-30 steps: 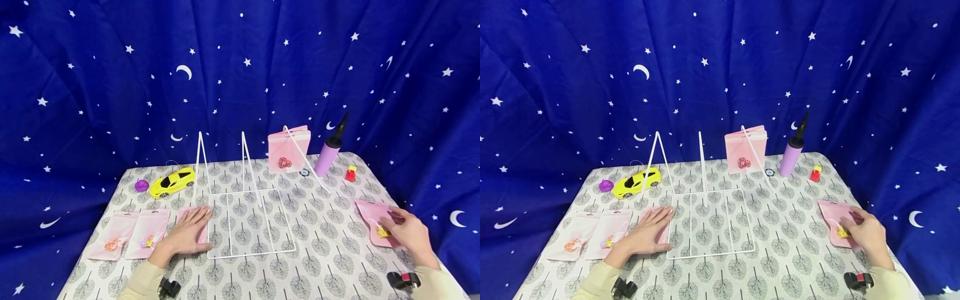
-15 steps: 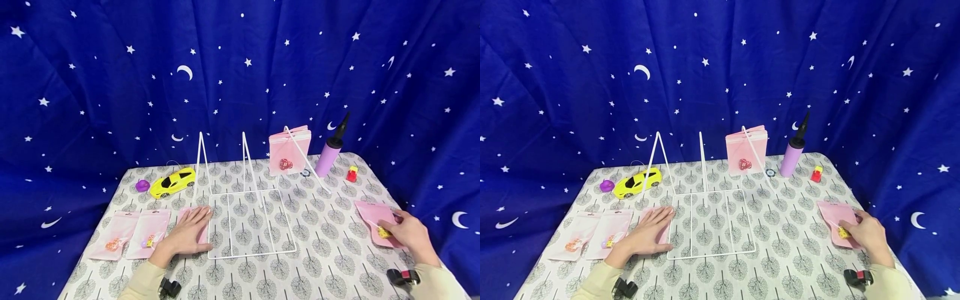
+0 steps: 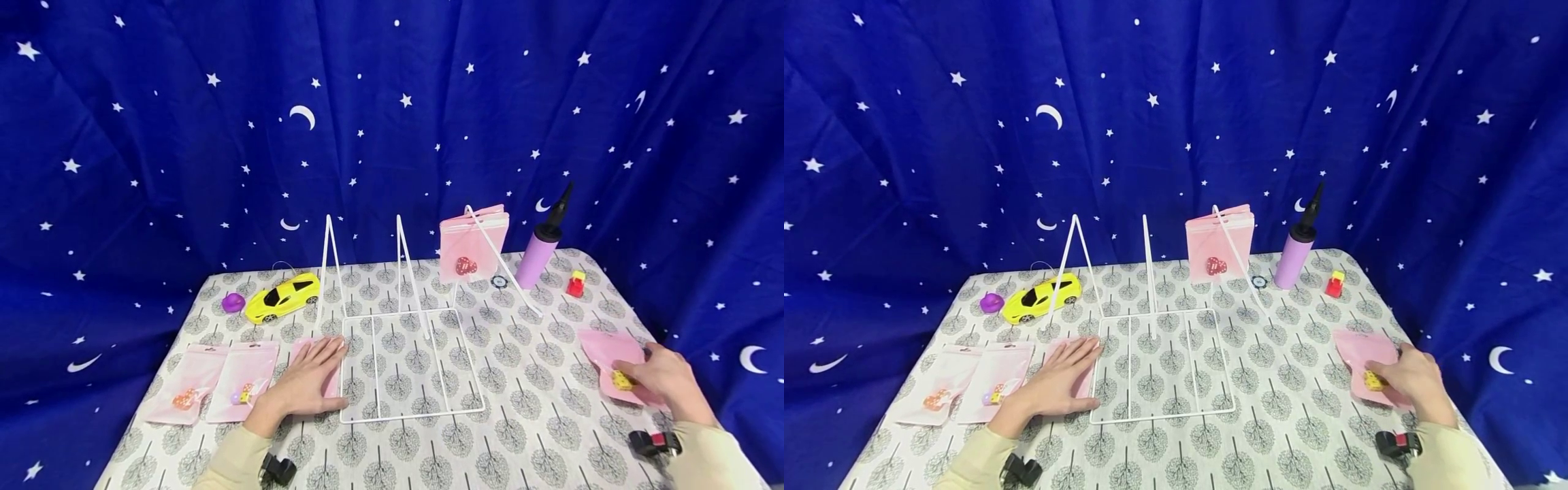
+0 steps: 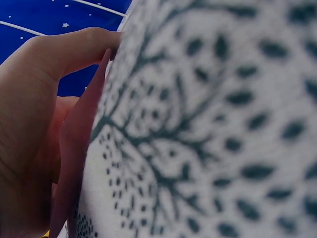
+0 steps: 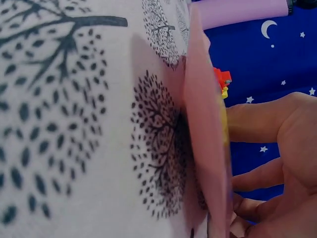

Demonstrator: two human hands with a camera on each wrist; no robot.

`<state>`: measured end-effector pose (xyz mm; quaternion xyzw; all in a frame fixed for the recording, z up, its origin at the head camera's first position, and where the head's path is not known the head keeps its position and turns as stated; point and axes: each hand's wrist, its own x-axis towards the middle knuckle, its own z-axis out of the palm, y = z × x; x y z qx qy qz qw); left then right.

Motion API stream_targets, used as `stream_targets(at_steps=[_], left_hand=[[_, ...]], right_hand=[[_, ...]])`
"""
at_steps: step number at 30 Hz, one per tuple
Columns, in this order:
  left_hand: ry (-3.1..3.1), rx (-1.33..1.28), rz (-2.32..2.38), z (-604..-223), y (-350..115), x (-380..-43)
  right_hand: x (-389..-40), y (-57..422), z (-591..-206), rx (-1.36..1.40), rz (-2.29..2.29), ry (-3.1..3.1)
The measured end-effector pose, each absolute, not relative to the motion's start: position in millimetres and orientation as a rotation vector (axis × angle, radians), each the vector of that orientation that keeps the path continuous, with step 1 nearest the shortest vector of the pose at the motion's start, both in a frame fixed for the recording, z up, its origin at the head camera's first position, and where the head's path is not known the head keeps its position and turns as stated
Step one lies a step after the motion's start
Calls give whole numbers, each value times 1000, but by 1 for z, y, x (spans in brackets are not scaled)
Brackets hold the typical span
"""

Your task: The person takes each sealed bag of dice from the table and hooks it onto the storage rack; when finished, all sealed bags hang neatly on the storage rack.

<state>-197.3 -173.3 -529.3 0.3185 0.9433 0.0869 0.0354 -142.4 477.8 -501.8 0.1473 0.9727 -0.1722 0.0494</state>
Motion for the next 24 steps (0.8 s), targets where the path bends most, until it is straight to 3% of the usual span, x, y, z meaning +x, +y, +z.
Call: stream_targets(at_steps=[24], left_hand=[[2908,1011,244,-531,-174,-199]], right_hand=[[-138,462,-517,579,-813,3207]])
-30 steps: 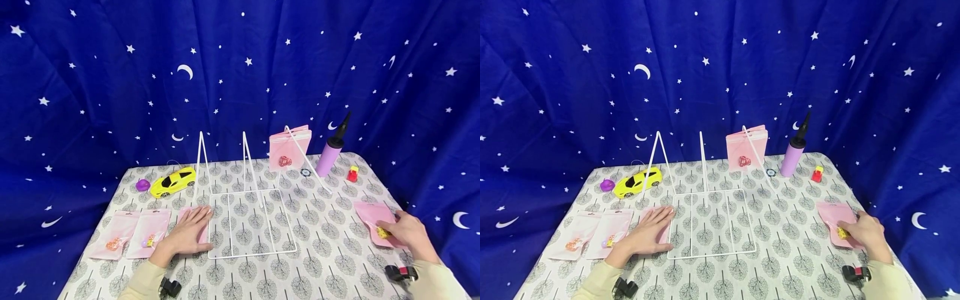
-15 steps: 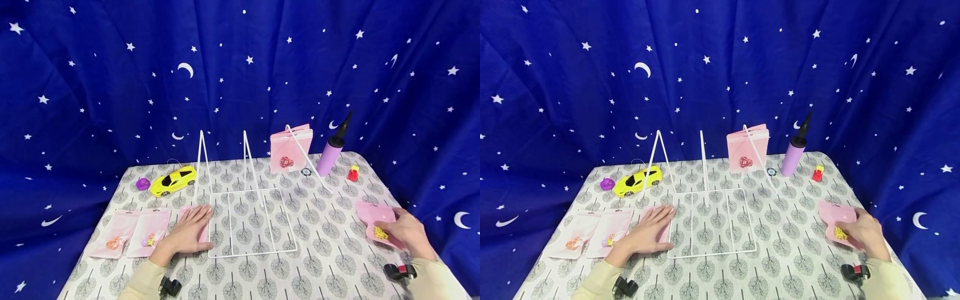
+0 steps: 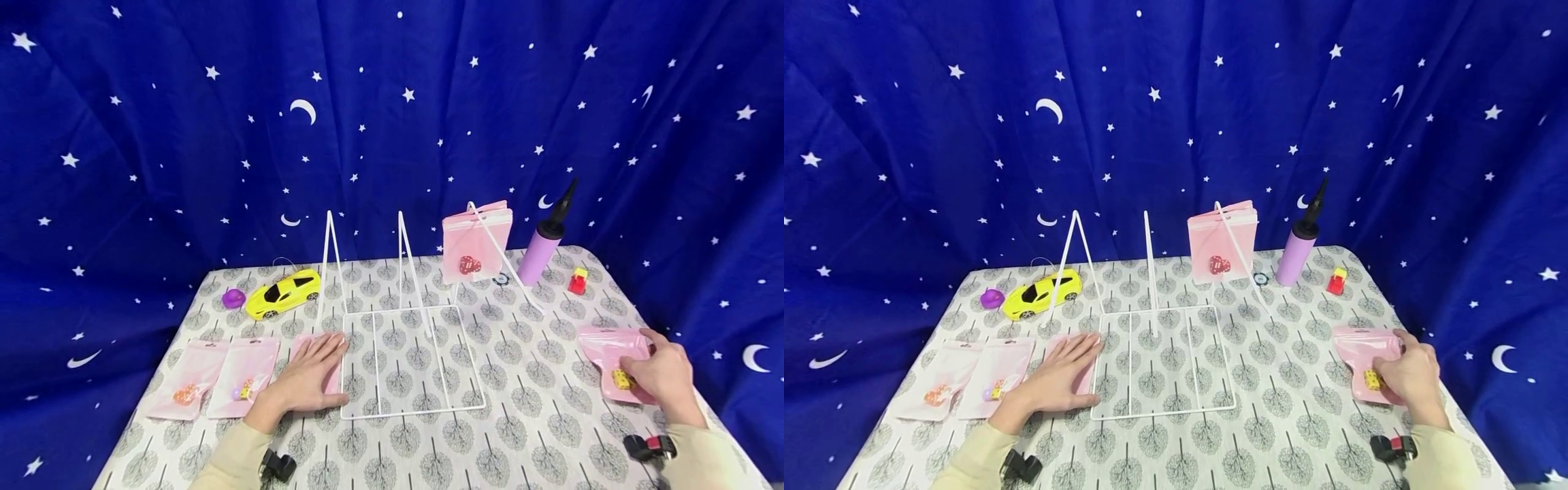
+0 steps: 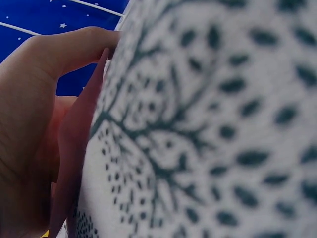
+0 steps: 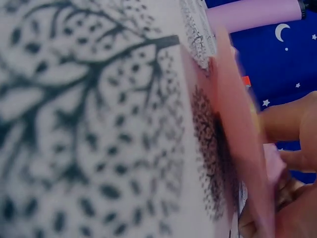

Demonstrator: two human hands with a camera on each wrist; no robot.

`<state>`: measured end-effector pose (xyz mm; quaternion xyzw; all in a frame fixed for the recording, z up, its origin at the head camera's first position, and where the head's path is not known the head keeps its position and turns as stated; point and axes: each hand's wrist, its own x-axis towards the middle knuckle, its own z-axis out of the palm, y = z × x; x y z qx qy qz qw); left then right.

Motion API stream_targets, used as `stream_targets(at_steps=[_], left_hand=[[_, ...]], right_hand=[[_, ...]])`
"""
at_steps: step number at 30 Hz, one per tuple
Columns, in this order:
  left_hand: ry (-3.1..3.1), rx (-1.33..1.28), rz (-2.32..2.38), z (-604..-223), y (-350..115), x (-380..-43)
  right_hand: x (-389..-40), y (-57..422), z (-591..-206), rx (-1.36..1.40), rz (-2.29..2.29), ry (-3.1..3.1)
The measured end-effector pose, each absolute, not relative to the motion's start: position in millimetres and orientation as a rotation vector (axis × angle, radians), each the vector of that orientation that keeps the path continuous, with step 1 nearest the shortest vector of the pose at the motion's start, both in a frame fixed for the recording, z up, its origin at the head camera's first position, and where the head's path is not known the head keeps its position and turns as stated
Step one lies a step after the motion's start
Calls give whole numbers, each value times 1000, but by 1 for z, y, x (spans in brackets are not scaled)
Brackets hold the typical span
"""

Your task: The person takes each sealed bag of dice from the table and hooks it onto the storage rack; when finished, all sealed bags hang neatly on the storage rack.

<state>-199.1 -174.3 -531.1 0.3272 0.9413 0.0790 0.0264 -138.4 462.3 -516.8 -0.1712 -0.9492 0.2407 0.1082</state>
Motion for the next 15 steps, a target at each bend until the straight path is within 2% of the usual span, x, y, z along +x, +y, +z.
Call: stream_targets(at_steps=[15], left_hand=[[2890,982,268,-527,-174,-198]], right_hand=[[-132,468,-522,-533,717,-2676]])
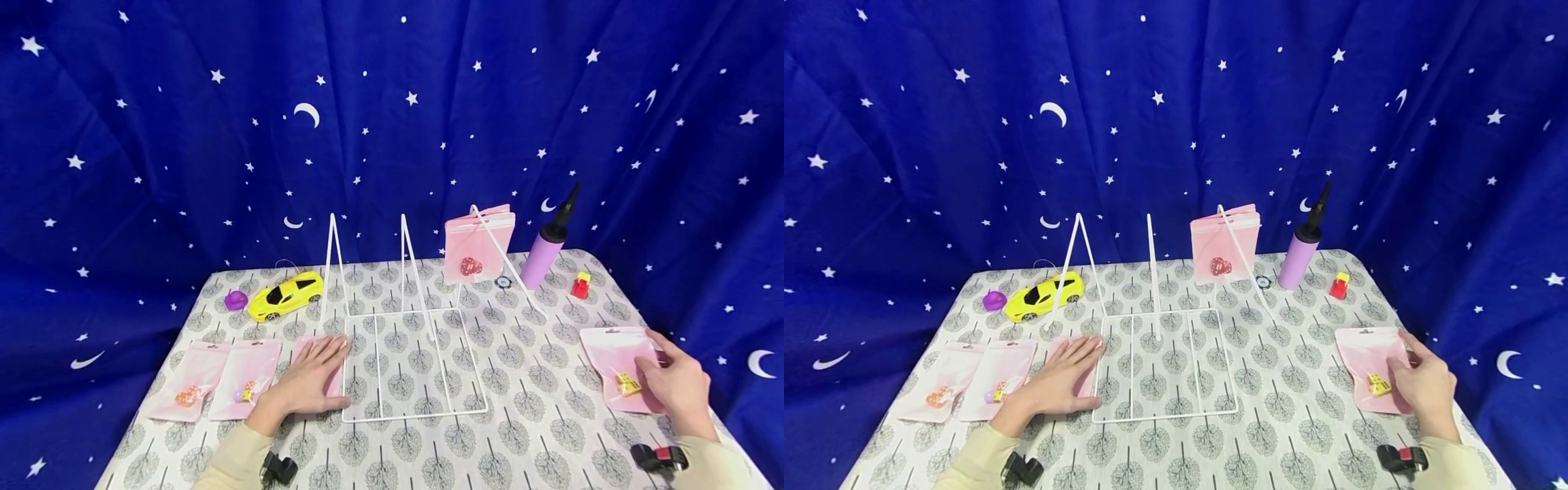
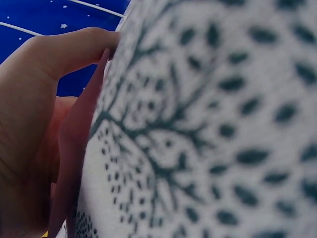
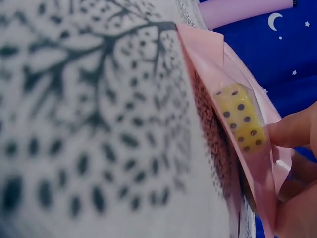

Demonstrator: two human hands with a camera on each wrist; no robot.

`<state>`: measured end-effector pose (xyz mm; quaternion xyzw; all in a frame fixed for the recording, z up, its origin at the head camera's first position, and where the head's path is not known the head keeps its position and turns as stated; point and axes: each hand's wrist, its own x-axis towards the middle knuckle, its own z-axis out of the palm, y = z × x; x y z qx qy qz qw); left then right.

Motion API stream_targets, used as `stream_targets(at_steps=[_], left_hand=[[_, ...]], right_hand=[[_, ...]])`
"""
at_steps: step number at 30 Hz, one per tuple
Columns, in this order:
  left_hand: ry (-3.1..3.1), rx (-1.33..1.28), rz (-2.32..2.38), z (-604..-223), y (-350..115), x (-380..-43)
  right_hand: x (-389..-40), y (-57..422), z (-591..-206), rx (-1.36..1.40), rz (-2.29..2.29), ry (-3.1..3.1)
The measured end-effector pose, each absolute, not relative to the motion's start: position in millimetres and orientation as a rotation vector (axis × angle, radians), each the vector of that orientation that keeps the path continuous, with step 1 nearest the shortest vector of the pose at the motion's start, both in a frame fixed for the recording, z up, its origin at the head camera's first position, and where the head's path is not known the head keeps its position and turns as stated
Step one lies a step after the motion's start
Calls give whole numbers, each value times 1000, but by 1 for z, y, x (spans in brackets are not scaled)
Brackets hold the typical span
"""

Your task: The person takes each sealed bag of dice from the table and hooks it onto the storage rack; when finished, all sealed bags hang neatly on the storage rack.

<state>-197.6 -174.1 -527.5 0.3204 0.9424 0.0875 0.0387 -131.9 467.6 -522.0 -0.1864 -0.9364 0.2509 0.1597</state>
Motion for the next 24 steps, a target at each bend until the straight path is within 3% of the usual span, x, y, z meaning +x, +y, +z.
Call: stream_targets(at_steps=[10,24], left_hand=[[2891,983,262,-527,-174,-197],[2901,992,257,-529,-174,-197]], right_hand=[[-129,463,-517,-617,884,-2580],[-121,409,-467,-364,1159,-2313]])
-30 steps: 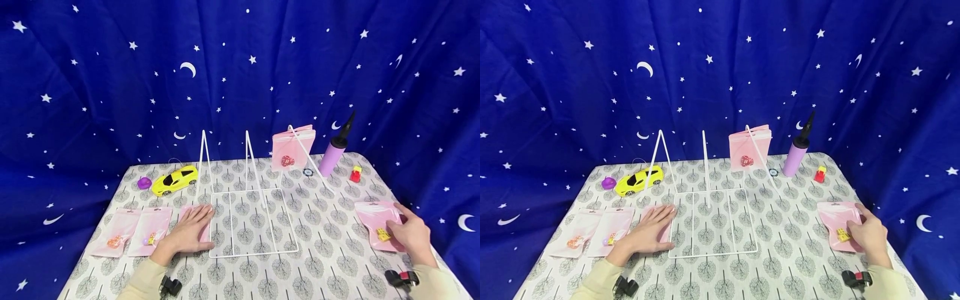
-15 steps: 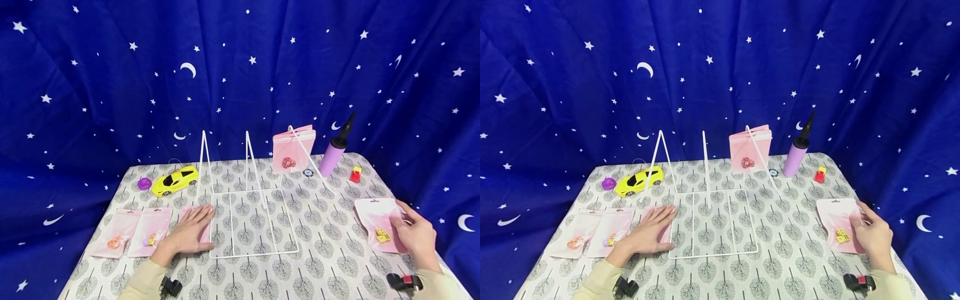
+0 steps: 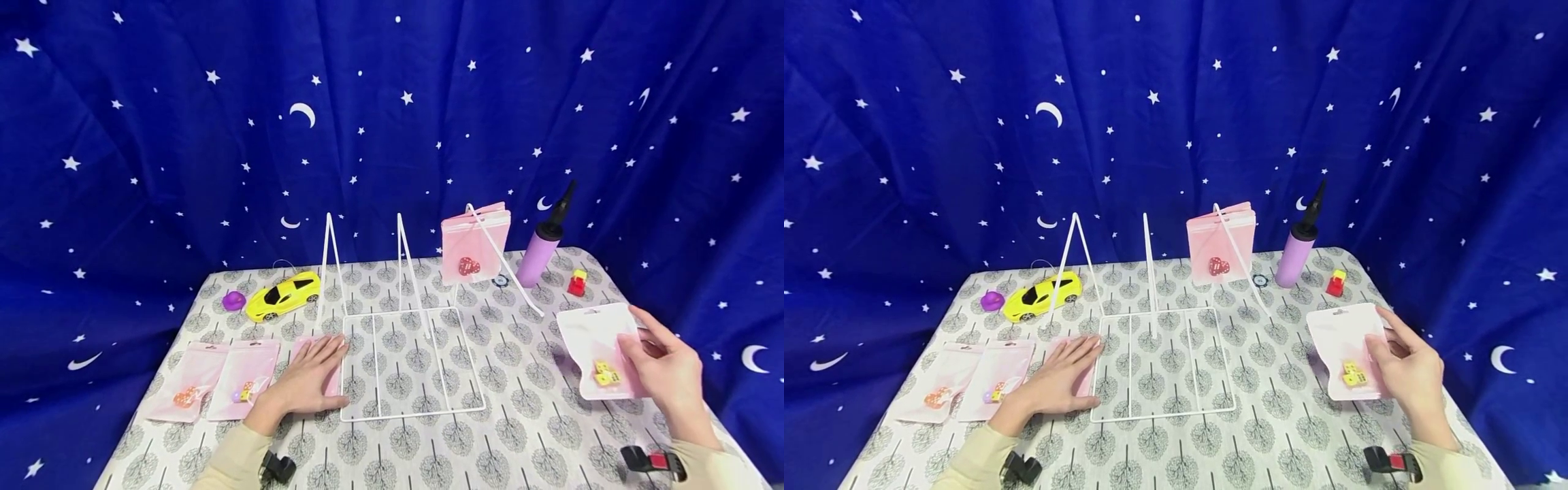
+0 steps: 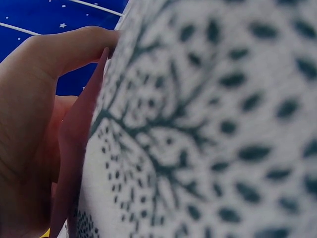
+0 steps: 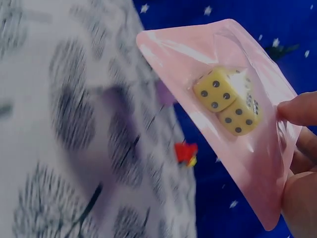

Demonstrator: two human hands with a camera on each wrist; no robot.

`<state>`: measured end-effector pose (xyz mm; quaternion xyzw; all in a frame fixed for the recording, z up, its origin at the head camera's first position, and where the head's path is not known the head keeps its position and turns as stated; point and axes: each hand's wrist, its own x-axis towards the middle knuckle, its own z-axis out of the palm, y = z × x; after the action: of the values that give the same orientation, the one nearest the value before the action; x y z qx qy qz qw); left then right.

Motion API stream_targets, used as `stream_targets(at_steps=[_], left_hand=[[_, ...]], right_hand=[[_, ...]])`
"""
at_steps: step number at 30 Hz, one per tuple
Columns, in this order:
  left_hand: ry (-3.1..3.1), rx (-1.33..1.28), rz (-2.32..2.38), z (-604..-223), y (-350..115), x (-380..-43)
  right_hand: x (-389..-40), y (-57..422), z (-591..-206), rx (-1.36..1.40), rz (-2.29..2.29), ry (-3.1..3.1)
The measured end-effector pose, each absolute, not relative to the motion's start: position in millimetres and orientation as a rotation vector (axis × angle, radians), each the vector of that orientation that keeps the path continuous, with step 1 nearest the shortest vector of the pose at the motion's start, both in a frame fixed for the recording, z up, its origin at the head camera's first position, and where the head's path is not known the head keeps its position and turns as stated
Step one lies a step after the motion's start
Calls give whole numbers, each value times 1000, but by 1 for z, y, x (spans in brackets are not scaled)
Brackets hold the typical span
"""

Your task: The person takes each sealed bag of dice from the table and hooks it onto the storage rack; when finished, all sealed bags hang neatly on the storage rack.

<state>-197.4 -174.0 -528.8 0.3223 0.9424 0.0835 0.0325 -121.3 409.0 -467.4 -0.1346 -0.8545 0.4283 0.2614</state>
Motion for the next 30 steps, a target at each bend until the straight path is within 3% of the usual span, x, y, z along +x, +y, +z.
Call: stream_targets(at_steps=[25,30], left_hand=[[2905,995,245,-529,-174,-198],[2904,1004,251,-529,-174,-197]], right_hand=[[-96,286,-417,395,1275,-2148],[-99,265,-417,684,1468,-1966]])
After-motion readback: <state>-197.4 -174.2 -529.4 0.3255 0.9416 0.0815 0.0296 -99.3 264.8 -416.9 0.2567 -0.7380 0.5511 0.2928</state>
